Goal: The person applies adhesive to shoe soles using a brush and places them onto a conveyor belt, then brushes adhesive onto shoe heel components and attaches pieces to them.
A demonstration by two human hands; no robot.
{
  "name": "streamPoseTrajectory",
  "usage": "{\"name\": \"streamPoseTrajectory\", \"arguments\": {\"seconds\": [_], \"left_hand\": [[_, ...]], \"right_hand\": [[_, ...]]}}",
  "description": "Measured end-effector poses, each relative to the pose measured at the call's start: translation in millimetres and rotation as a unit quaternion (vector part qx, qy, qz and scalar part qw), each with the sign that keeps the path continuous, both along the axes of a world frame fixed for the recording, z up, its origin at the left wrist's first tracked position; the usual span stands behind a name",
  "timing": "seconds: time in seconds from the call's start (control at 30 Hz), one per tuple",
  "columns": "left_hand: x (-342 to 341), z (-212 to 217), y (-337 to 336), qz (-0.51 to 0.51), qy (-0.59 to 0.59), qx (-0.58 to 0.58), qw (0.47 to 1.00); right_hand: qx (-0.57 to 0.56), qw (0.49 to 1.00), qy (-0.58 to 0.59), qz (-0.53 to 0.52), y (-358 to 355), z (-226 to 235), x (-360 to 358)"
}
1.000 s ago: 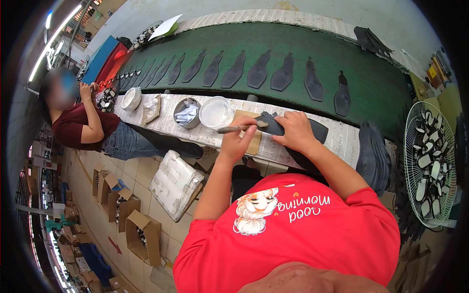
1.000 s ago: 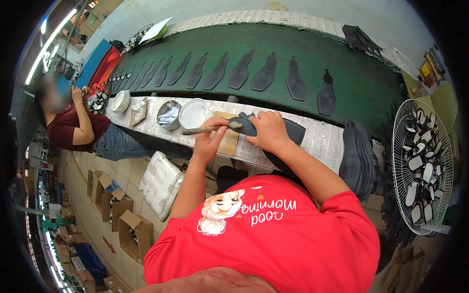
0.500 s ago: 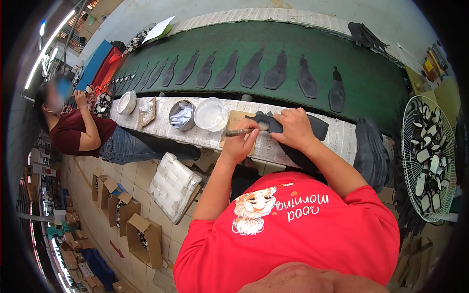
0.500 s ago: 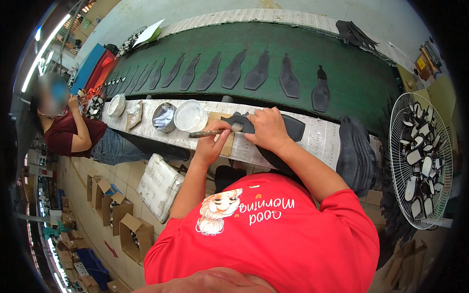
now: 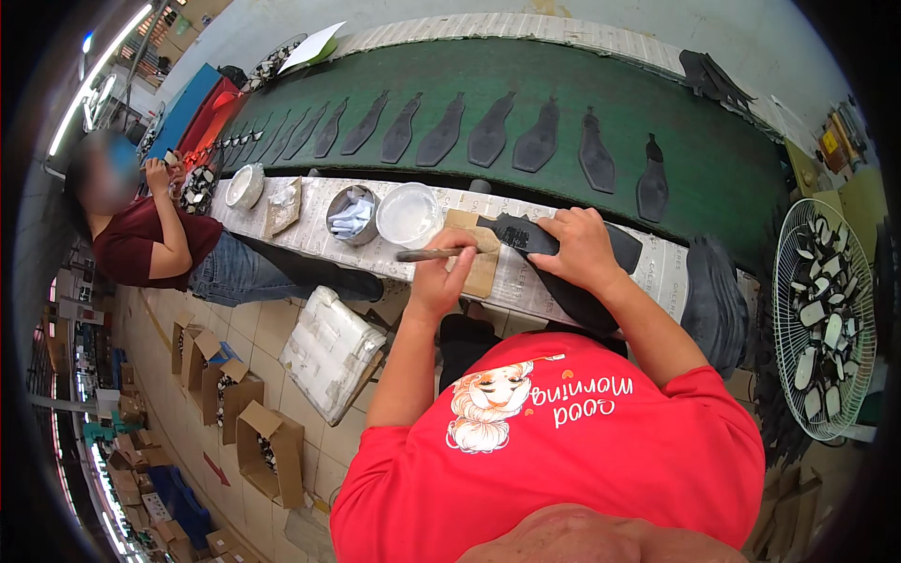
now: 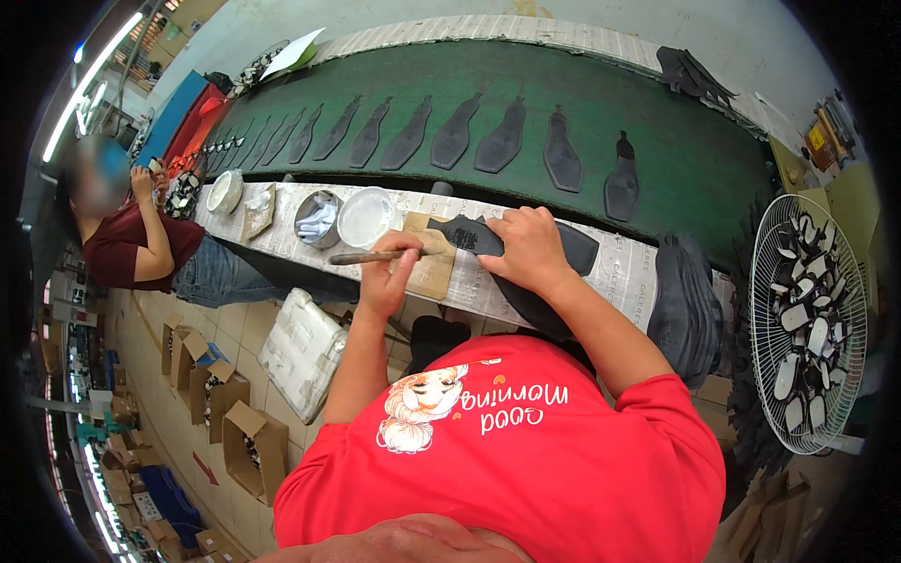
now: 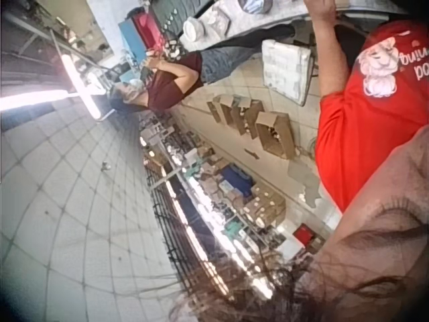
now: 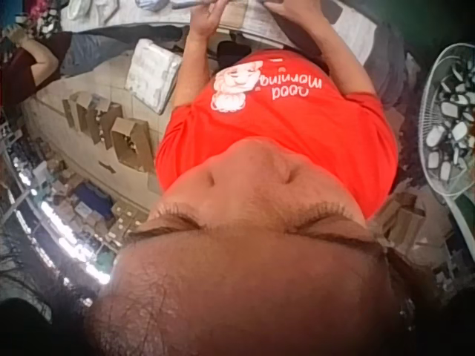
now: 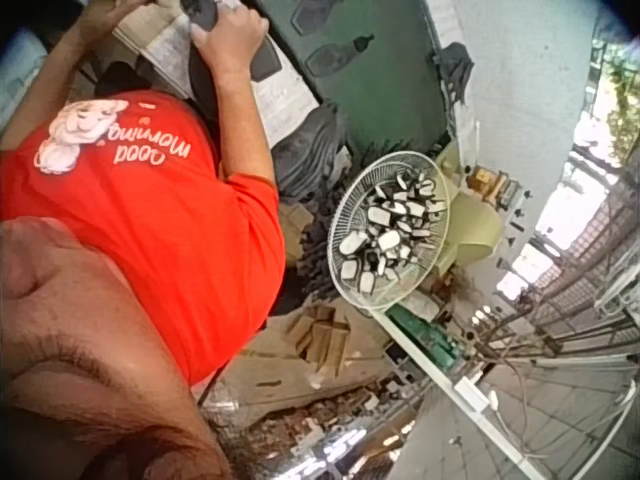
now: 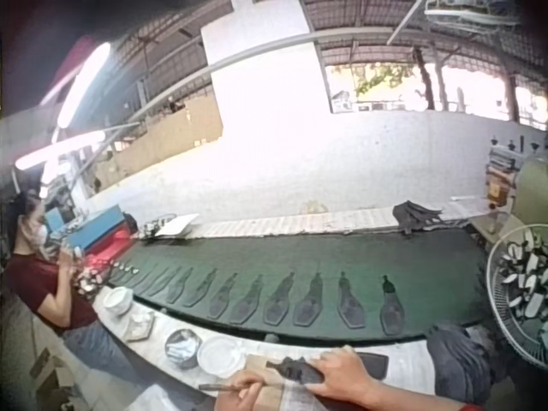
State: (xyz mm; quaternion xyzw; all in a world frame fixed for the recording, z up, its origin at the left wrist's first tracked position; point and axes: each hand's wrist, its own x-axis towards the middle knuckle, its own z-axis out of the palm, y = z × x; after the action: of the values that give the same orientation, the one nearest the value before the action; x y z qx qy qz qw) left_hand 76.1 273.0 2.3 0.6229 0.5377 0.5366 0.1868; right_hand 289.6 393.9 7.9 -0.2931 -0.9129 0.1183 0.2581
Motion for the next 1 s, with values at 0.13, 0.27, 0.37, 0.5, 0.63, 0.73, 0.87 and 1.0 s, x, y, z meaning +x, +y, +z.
{"name": "streamPoseTrajectory", "arguments": {"seconds": [0.13, 0.27, 0.37, 0.5, 0.63, 0.73, 0.87, 1.0], "left_hand": [[1.5, 6.1, 4.3, 0.043, 0.020, 0.076, 0.996], [-9.3, 3.7, -0.7, 0.030, 0.069, 0.014, 0.997], [-29.5, 13.3, -7.6, 0.012, 0.002, -0.007, 1.000], [-43.4, 28.7, -5.5, -0.077, -0.059, -0.051, 0.994], [-43.1, 29.5, 3.2, -0.153, -0.042, -0.133, 0.978], [-46.0, 27.2, 7.7, -0.134, -0.023, -0.162, 0.977], [-42.4, 41.3, 6.2, -0.062, -0.032, -0.051, 0.996], [-23.8, 47.1, 1.4, -0.214, -0.089, -0.137, 0.963]], "right_hand": [[0.023, 0.999, 0.020, 0.018, -2.5, 4.7, -1.3], [0.025, 0.999, 0.021, 0.024, -4.5, 5.8, 1.6], [0.030, 0.999, 0.011, 0.036, -3.3, 7.4, 6.4], [0.043, 0.997, -0.021, 0.066, -5.6, 12.2, 9.7], [0.042, 0.993, -0.019, 0.108, -10.5, 13.1, 7.4], [0.048, 0.991, -0.018, 0.125, -14.4, 16.0, 7.4], [0.035, 0.990, -0.027, 0.131, -15.4, 14.8, 10.4], [0.031, 0.989, -0.010, 0.147, -17.4, 17.1, 9.2]]}}
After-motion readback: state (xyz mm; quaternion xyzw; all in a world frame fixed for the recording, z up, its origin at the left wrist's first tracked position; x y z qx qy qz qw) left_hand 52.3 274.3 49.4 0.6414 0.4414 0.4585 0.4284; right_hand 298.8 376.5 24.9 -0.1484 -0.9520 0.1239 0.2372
